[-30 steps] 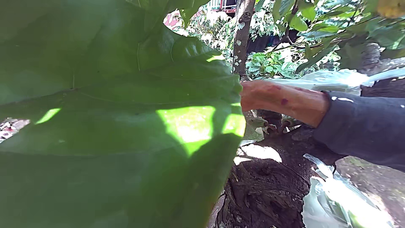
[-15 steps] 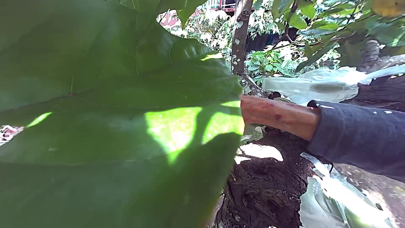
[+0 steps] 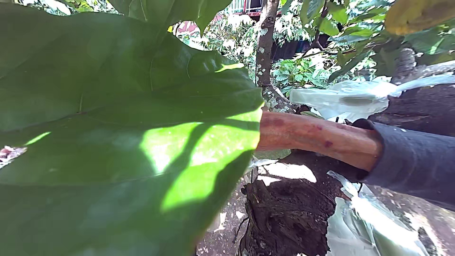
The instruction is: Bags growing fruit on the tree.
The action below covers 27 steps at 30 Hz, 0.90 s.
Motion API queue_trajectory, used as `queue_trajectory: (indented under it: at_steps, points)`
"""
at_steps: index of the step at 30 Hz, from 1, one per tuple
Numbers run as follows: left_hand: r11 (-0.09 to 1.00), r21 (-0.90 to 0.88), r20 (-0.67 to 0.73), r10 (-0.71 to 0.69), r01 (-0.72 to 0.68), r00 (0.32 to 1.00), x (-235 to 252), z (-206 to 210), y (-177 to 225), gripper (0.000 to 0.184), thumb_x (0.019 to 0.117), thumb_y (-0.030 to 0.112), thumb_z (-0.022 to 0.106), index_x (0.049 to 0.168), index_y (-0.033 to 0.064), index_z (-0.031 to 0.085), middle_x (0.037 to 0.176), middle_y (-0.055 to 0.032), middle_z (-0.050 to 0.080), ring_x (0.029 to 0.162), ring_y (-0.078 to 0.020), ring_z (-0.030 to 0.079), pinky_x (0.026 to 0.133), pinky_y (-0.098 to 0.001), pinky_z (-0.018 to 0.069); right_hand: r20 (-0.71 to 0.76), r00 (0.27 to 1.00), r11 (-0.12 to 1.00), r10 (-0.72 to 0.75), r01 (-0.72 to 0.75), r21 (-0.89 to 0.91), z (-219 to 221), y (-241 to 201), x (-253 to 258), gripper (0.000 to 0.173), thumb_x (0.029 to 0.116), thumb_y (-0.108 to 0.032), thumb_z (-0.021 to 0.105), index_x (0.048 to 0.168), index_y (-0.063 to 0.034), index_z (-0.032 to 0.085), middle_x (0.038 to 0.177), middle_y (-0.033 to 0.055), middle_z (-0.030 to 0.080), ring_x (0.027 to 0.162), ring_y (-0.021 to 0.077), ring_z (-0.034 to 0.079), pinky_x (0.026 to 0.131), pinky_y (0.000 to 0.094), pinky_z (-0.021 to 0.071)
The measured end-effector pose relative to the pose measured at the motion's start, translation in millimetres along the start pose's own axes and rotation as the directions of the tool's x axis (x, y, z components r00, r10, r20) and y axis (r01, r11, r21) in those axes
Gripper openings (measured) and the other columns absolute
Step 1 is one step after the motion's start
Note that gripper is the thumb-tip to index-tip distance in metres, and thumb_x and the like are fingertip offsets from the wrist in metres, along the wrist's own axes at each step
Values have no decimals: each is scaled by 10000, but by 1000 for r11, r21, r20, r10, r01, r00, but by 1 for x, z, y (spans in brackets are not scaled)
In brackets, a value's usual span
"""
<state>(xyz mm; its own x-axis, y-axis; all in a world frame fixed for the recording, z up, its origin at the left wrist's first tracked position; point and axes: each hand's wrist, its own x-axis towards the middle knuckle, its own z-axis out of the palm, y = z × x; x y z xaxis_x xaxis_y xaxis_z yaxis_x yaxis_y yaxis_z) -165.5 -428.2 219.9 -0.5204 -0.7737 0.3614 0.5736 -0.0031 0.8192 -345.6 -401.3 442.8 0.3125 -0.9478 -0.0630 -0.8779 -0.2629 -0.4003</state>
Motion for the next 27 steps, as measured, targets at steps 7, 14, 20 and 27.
queue_trajectory:
  at_steps: [7,14,20,27]
  points:
    - [991,127,-13,-50,51,999,2,-22,6,552,872,692,628,939,164,776,774,27,722,628,-38,644,588,-198,549,-27,995,981,-92,86,-175,-17,-1,-34,241,1068,-300,554,1072,-132,727,877,4,722,786,118,680,742,325,553]
    - [986,-128,-119,-126,110,985,26,-15,20,80,943,128,666,972,80,725,808,-50,724,571,-49,601,522,-213,515,-185,933,912,-309,235,-335,-8,11,-69,265,1046,-423,524,1069,-226,701,787,-124,648,695,-9,599,632,229,507]
    - [921,-385,59,-30,51,998,10,-55,-25,392,961,110,683,1331,178,570,731,-60,627,482,-73,512,456,-234,463,-337,886,925,-318,211,-316,-13,7,-111,264,1052,-378,514,1147,-245,722,846,-159,684,742,-65,618,649,164,530]
    - [964,-242,134,-77,107,988,-7,-72,-17,575,949,117,708,1478,223,508,838,-128,723,468,-60,527,425,-209,453,-460,857,949,-231,93,-302,-27,-8,-145,251,1031,-409,565,1199,-292,711,954,-206,698,818,-91,645,691,132,575]
